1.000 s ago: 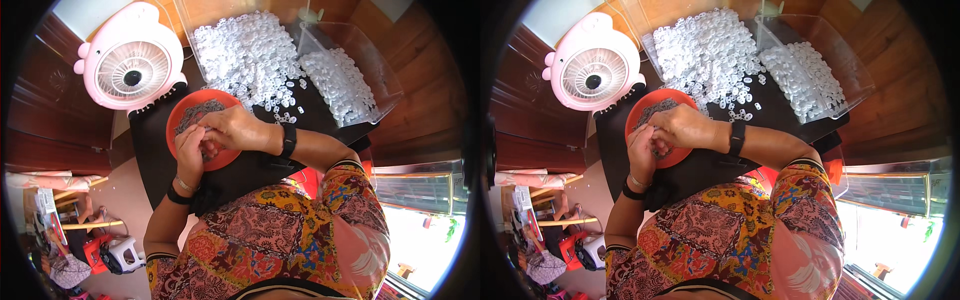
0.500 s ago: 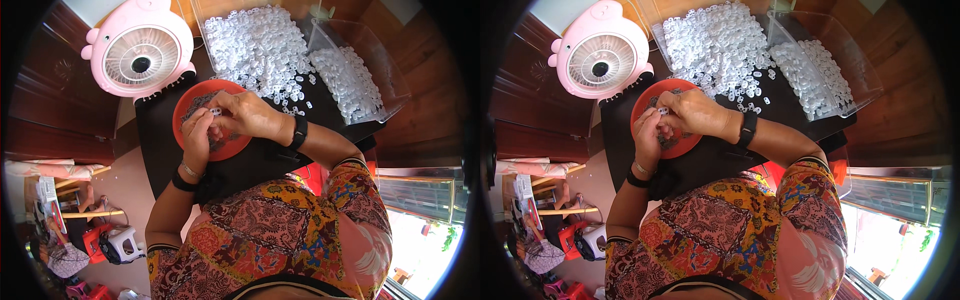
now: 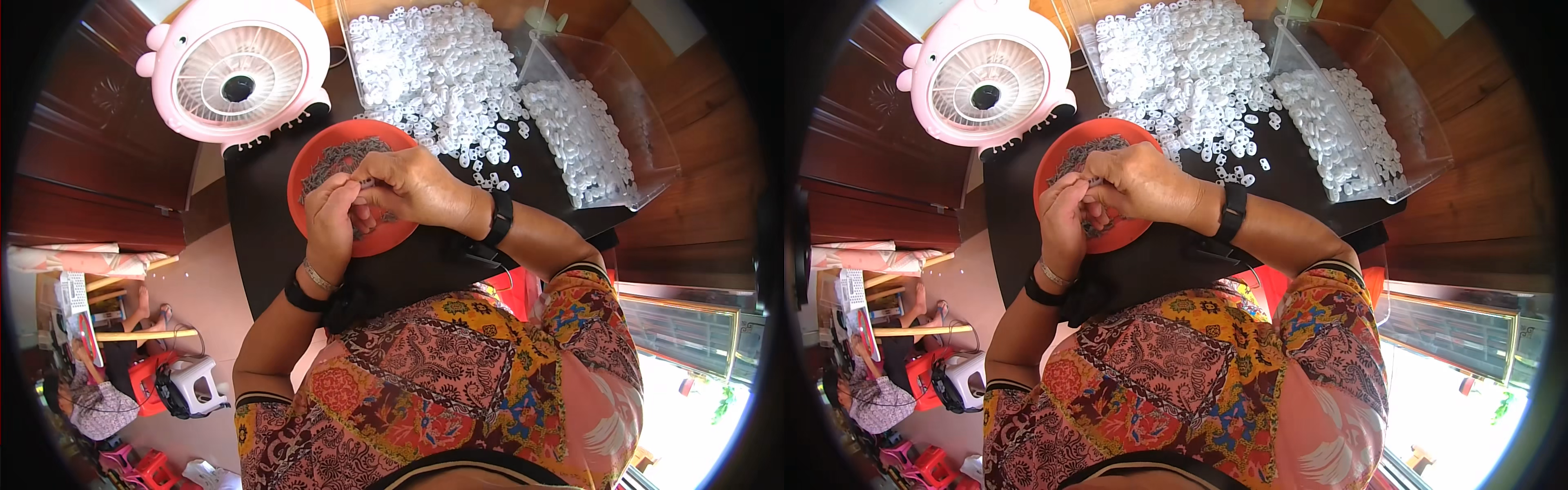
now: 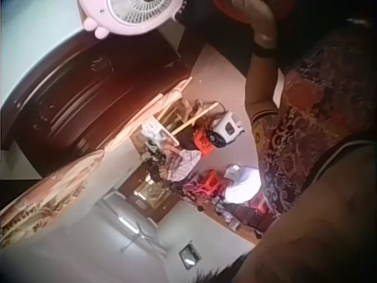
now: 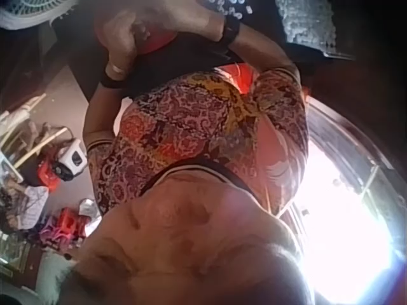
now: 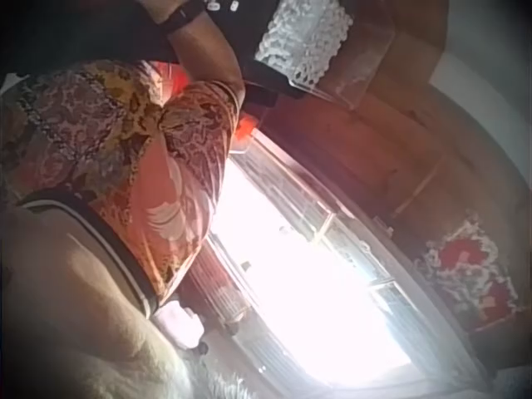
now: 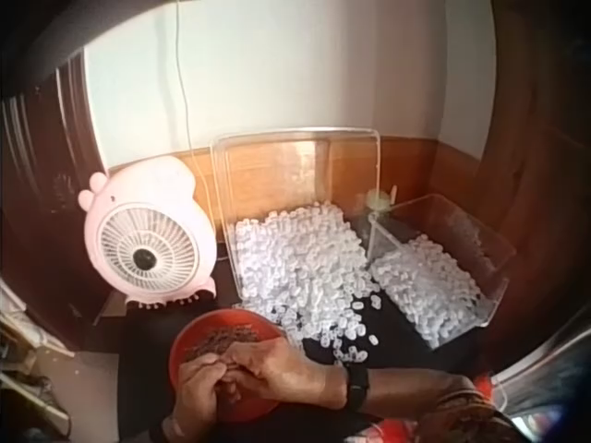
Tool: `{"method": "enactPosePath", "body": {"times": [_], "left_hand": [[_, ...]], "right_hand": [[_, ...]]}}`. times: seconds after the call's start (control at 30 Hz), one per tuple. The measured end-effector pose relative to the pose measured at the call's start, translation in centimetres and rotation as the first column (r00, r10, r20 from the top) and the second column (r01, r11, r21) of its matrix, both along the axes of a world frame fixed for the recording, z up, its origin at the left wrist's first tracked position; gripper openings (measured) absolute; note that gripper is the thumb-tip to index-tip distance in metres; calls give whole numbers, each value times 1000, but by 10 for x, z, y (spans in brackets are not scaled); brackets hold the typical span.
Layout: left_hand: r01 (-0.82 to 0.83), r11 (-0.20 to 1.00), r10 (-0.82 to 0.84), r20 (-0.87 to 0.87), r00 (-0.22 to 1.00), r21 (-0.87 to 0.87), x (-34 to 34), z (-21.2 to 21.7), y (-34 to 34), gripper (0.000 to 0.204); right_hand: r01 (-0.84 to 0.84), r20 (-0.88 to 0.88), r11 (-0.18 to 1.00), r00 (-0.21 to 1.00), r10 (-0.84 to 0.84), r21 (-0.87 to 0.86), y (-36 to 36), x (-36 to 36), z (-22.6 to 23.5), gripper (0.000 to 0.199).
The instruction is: Manually assembling small white plastic housings by inserting tiny metal components into them at a workstation.
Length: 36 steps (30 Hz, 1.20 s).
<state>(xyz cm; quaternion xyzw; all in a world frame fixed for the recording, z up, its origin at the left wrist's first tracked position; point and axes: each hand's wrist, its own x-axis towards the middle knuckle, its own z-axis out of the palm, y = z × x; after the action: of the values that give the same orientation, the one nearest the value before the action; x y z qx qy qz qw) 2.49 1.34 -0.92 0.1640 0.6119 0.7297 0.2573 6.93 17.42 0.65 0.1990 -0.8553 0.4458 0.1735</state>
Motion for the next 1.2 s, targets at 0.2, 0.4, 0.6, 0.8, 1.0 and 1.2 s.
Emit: {"method": "enactPosePath", "body": {"times": [0.2,0.4,0.6,0.8,1.0,1.2], "left_hand": [[-11,1000,11,-21,1000,8,2,2,1,26],[1,999,4,-104,995,49,-5,1,4,24],[4,999,2,-122,993,44,-9,3,-4,24],[24,999,-20,-145,989,24,-10,5,-4,24],[34,999,-35,-166,986,-8,-14,2,-3,24],[26,999,-30,-176,984,-23,-15,2,-3,24]], "right_hand": [[-5,-86,998,996,11,64,2,-1,-1,16],[45,-207,998,978,-37,34,6,-4,3,22],[474,-470,880,786,-402,39,52,1,44,23],[989,-762,150,89,-642,-10,125,24,103,31],[662,-276,644,748,-604,385,115,8,56,13],[307,4,847,939,-343,434,106,-16,3,18]]}}
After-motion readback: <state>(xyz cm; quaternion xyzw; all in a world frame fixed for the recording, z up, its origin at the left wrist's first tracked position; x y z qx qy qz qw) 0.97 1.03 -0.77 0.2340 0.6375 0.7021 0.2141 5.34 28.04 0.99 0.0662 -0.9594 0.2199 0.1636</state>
